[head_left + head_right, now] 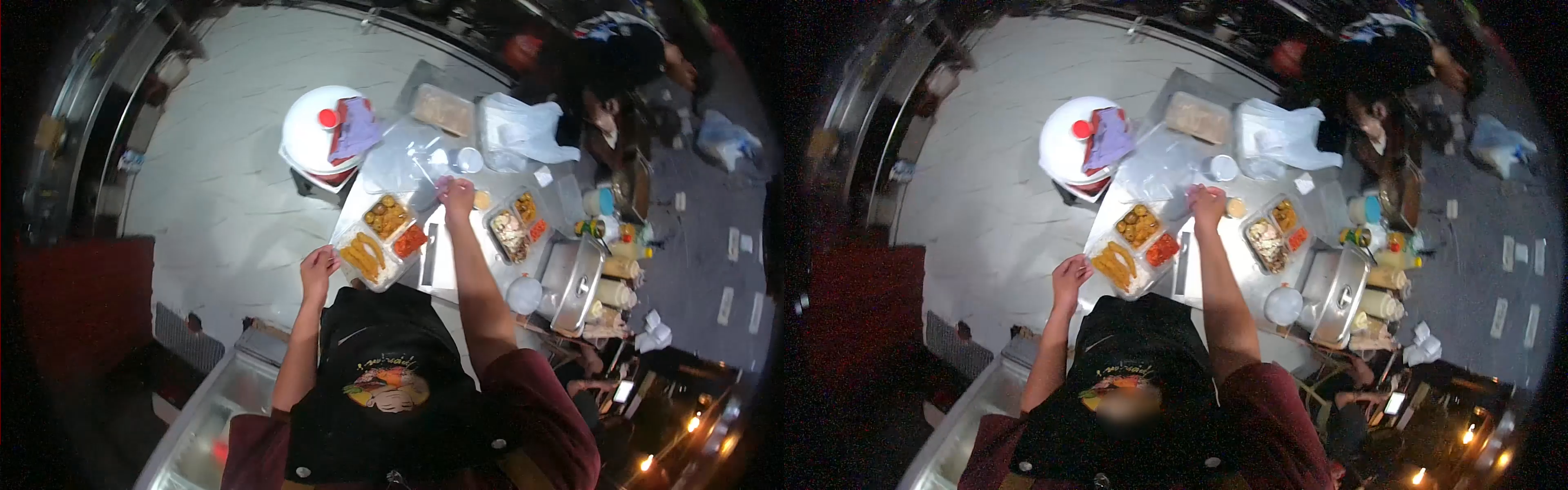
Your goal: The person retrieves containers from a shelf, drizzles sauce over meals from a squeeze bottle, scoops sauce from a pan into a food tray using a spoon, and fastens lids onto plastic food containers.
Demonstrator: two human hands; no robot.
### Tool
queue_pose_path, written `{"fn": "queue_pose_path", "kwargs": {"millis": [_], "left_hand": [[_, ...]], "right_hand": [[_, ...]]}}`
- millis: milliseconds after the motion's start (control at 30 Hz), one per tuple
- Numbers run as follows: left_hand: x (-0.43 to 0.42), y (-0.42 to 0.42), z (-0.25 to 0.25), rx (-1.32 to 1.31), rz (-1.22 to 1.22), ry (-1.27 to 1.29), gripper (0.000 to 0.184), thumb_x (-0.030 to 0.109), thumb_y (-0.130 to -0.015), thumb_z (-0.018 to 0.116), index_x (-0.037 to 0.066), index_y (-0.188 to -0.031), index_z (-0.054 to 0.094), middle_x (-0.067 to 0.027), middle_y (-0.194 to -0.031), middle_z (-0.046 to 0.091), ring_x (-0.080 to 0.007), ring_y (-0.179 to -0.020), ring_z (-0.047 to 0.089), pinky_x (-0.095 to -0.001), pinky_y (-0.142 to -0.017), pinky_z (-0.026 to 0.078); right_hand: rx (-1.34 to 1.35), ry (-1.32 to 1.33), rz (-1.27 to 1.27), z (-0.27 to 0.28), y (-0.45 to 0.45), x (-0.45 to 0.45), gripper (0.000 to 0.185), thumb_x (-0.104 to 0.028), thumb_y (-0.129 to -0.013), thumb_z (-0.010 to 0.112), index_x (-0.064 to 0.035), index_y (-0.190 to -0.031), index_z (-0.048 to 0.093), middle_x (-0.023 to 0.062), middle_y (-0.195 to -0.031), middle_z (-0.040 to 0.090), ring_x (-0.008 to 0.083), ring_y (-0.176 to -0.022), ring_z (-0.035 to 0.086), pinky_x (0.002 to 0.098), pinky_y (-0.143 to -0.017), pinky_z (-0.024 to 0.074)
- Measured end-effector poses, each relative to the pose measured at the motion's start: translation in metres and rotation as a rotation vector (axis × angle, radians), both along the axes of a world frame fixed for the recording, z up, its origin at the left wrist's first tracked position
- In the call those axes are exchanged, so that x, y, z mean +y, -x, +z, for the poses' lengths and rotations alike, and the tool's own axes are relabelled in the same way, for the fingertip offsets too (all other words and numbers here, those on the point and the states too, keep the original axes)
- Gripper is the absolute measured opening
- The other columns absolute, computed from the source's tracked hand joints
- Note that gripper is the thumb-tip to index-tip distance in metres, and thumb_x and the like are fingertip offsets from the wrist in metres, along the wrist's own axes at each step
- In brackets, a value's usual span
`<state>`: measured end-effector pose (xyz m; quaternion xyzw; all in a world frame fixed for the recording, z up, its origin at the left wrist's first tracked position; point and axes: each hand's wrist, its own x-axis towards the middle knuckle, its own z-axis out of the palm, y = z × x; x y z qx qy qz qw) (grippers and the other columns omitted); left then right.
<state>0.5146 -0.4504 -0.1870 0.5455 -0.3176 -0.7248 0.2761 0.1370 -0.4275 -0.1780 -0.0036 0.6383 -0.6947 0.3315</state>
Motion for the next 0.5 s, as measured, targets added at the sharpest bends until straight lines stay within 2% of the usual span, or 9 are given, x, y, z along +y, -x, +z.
{"fn": "queue_pose_path", "kwargs": {"millis": [33,67,167,267,300,400,433,500], "left_hand": [[-0.004,-0.003,0.003,-0.040,-0.035,0.005,0.034,0.025,-0.104,0.060,-0.003,-0.124,0.064,-0.0102,-0.107,0.068,-0.0189,-0.094,0.068,-0.0307,-0.085,0.058],[-0.008,0.001,0.008,-0.082,-0.069,0.014,0.035,0.025,-0.104,0.060,-0.003,-0.125,0.064,-0.0105,-0.108,0.068,-0.0195,-0.097,0.068,-0.0318,-0.087,0.057],[-0.019,0.024,0.060,-0.463,-0.119,0.487,0.034,0.021,-0.104,0.057,-0.003,-0.127,0.063,-0.0119,-0.113,0.067,-0.0202,-0.103,0.066,-0.0334,-0.092,0.054],[-0.036,0.046,0.096,-0.307,-0.076,0.523,0.039,0.022,-0.103,0.060,-0.004,-0.132,0.059,-0.0144,-0.120,0.065,-0.0215,-0.112,0.063,-0.0355,-0.098,0.050],[-0.041,0.053,0.102,-0.183,-0.086,0.496,0.049,0.035,-0.107,0.052,-0.001,-0.139,0.055,-0.0157,-0.128,0.064,-0.0238,-0.113,0.064,-0.0373,-0.103,0.048],[-0.053,0.062,0.125,0.150,-0.272,0.309,0.056,0.043,-0.109,0.042,-0.001,-0.144,0.049,-0.0173,-0.126,0.064,-0.0263,-0.111,0.065,-0.0387,-0.101,0.050],[-0.052,0.067,0.135,0.192,-0.310,0.226,0.062,0.048,-0.110,0.034,-0.001,-0.143,0.048,-0.0171,-0.122,0.065,-0.0280,-0.105,0.067,-0.0404,-0.098,0.052],[-0.044,0.069,0.145,0.227,-0.242,0.102,0.064,0.052,-0.109,0.032,-0.002,-0.139,0.051,-0.0166,-0.118,0.066,-0.0281,-0.100,0.068,-0.0411,-0.094,0.054]], "right_hand": [[0.081,0.193,-0.018,0.011,-0.012,0.007,0.020,-0.014,-0.103,0.060,-0.0097,-0.108,0.041,0.0149,-0.100,0.068,0.0202,-0.084,0.066,0.0322,-0.069,0.0539],[0.152,0.154,-0.037,0.043,-0.025,0.011,0.017,-0.010,-0.104,0.055,-0.0091,-0.107,0.039,0.0152,-0.103,0.070,0.0201,-0.090,0.067,0.0341,-0.080,0.0550],[0.315,0.159,-0.041,0.086,-0.046,0.031,0.014,-0.009,-0.105,0.052,-0.0076,-0.113,0.041,0.0125,-0.098,0.068,0.0159,-0.082,0.063,0.0311,-0.077,0.0544],[0.369,0.098,0.088,0.115,-0.055,0.050,0.016,-0.009,-0.105,0.054,-0.0045,-0.119,0.048,0.0099,-0.092,0.069,0.0129,-0.079,0.062,0.0277,-0.074,0.0530],[0.377,0.078,0.150,0.120,-0.057,0.053,0.017,-0.009,-0.104,0.055,-0.0034,-0.120,0.051,0.0090,-0.091,0.069,0.0120,-0.078,0.063,0.0268,-0.072,0.0526],[0.425,-0.028,0.309,0.131,-0.064,0.053,0.018,-0.011,-0.103,0.059,-0.0019,-0.119,0.058,0.0068,-0.086,0.070,0.0110,-0.074,0.063,0.0261,-0.069,0.0523],[0.436,-0.044,0.298,0.133,-0.067,0.050,0.018,-0.011,-0.101,0.062,-0.0014,-0.116,0.062,0.0080,-0.085,0.072,0.0120,-0.072,0.066,0.0274,-0.067,0.0532],[0.483,-0.069,0.303,0.125,-0.069,0.042,0.018,-0.011,-0.100,0.063,-0.0012,-0.114,0.063,0.0095,-0.085,0.073,0.0126,-0.073,0.066,0.0283,-0.068,0.0538]]}}
